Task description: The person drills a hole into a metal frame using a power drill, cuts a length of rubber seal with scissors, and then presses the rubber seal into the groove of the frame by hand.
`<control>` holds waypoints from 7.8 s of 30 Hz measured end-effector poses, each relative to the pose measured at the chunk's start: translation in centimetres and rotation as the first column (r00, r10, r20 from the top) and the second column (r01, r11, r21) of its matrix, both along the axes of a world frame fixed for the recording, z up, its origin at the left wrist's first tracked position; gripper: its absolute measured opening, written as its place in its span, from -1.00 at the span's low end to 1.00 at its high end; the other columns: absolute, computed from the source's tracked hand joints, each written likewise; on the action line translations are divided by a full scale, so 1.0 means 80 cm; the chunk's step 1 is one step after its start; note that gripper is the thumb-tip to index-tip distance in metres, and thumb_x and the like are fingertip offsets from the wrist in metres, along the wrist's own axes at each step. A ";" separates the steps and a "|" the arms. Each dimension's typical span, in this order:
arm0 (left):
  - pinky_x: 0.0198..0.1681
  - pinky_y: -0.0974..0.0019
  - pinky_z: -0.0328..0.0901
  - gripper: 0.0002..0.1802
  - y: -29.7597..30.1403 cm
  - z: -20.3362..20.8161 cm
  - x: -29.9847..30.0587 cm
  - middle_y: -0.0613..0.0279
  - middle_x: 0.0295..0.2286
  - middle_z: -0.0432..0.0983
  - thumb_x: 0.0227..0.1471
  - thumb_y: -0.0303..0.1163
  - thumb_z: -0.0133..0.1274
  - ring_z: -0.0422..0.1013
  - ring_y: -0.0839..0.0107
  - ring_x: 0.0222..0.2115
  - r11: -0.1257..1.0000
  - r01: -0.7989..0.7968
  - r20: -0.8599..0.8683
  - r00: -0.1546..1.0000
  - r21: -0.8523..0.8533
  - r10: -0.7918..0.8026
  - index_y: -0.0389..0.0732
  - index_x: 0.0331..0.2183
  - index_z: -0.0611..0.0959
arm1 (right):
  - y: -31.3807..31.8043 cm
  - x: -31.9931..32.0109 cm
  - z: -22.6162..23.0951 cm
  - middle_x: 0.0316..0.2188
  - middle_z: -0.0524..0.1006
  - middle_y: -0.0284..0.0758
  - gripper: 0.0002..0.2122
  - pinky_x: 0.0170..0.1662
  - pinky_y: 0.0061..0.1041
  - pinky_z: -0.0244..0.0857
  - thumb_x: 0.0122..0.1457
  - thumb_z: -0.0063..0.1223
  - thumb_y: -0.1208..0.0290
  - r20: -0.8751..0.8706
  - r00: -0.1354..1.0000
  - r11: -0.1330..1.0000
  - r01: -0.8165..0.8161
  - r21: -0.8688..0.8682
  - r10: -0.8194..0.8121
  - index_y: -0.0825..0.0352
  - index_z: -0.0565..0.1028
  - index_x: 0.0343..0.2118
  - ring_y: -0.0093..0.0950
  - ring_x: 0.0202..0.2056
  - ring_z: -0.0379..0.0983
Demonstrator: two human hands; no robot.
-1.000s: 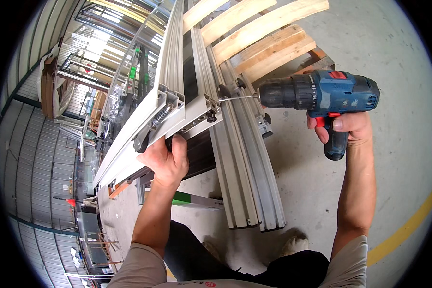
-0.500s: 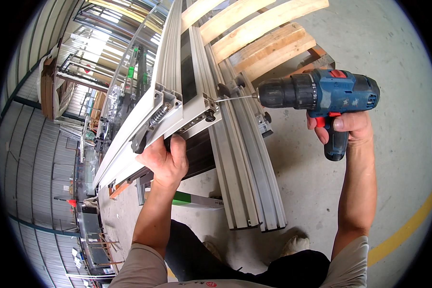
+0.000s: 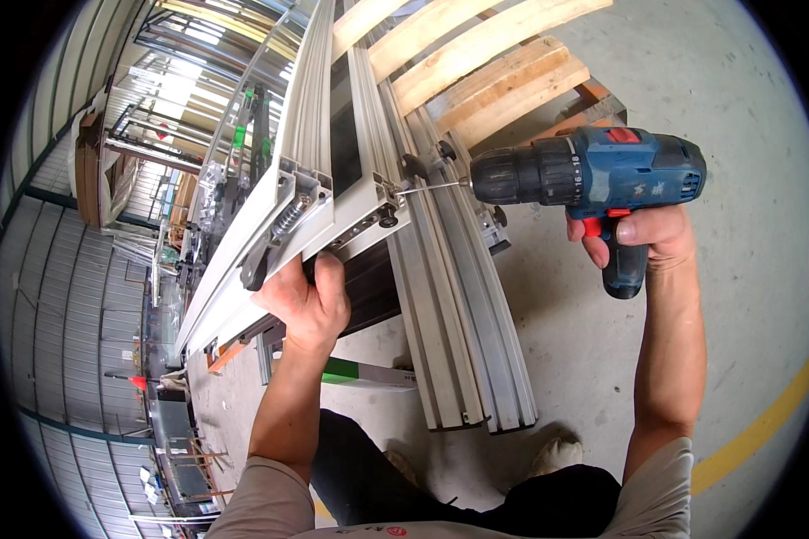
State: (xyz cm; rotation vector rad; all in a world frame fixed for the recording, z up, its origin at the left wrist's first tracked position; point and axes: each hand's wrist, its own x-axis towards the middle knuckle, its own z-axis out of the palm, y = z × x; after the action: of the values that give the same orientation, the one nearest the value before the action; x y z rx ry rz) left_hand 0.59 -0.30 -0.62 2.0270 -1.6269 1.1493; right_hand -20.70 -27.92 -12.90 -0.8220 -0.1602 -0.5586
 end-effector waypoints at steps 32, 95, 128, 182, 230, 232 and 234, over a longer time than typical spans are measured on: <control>-0.33 0.17 0.39 -0.55 0.000 0.001 0.000 -0.16 -0.45 0.55 -0.05 -0.50 -0.12 0.49 0.02 -0.51 0.999 -0.016 0.026 1.000 0.031 0.015 -0.51 -0.12 0.60 | -0.089 0.028 0.041 -0.48 0.61 -0.05 -0.32 -0.66 -0.52 0.34 -0.31 0.44 0.40 -0.011 1.000 0.890 -0.012 -0.456 0.008 0.50 0.49 0.00 -0.44 -0.69 0.48; -0.22 -0.12 0.34 -0.58 0.040 -0.026 0.019 -0.25 -0.23 0.55 0.15 -0.30 -0.01 0.46 -0.27 -0.25 0.965 -0.219 -0.198 0.949 0.141 0.245 -0.34 -0.03 0.59 | -0.068 0.023 0.059 -0.43 0.60 -0.06 -0.48 -0.52 -0.41 0.41 -0.21 0.39 0.58 -0.034 0.948 0.913 -0.315 -0.257 0.317 0.42 0.52 -0.07 -0.35 -0.57 0.51; -0.56 -0.04 0.13 -0.61 0.026 -0.031 0.012 -0.04 -0.68 0.36 0.07 -0.17 0.09 0.31 -0.08 -0.64 0.959 -0.276 -0.076 0.957 0.060 0.280 -0.22 -0.62 0.45 | -0.061 -0.049 0.135 -0.37 0.67 -0.36 -0.55 -0.15 -0.47 0.48 -0.18 0.52 0.46 -0.313 0.903 0.702 -0.017 -0.712 -0.295 0.39 0.62 -0.15 -0.55 -0.30 0.57; -0.20 0.03 0.40 -0.53 0.188 0.031 0.057 -0.03 -0.38 0.56 -0.11 -0.06 0.25 0.51 0.01 -0.29 0.921 -0.229 -0.137 0.949 0.314 0.283 -0.27 -0.30 0.60 | 0.232 0.038 0.193 0.05 0.46 0.05 -0.52 0.19 -0.12 0.25 0.08 0.25 0.39 0.341 0.838 -0.417 0.152 -0.896 -0.426 0.49 0.44 0.06 -0.01 0.07 0.41; -0.41 0.17 0.39 -0.84 0.505 0.137 0.225 0.12 -0.52 0.49 -0.17 -0.45 0.19 0.47 0.16 -0.45 0.941 0.263 -0.274 0.908 -0.212 -0.316 -0.30 -0.44 0.62 | 0.548 0.206 0.310 -0.28 0.60 -0.15 -0.82 -0.19 -0.21 0.44 -0.02 0.25 0.58 0.402 0.738 -0.501 0.100 -0.860 -0.542 0.36 0.57 -0.31 -0.16 -0.28 0.55; -0.45 0.11 0.36 -0.88 0.506 0.155 0.265 0.09 -0.54 0.48 -0.14 -0.46 0.16 0.46 0.12 -0.46 0.969 0.088 -0.430 0.884 -0.233 -0.183 -0.30 -0.51 0.57 | 0.578 0.257 0.334 -0.35 0.58 -0.16 -0.84 -0.21 -0.22 0.40 -0.02 0.27 0.55 0.414 0.732 -0.468 0.146 -0.871 -0.541 0.35 0.59 -0.32 -0.17 -0.33 0.52; -0.41 0.06 0.39 -0.86 0.504 0.153 0.280 0.06 -0.53 0.48 -0.09 -0.45 0.13 0.46 0.08 -0.43 0.973 0.010 -0.529 0.838 -0.230 -0.133 -0.31 -0.55 0.54 | 0.594 0.320 0.341 -0.36 0.54 -0.15 -0.81 -0.16 -0.22 0.36 0.01 0.29 0.42 0.360 0.696 -0.423 0.089 -0.902 -0.621 0.34 0.61 -0.31 -0.16 -0.29 0.48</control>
State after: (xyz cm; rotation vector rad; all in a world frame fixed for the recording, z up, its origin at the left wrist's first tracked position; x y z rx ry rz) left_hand 23.01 40.03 11.60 1.8943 -1.2166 0.6047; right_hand 4.92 19.56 14.34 -2.8591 0.1354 -0.9508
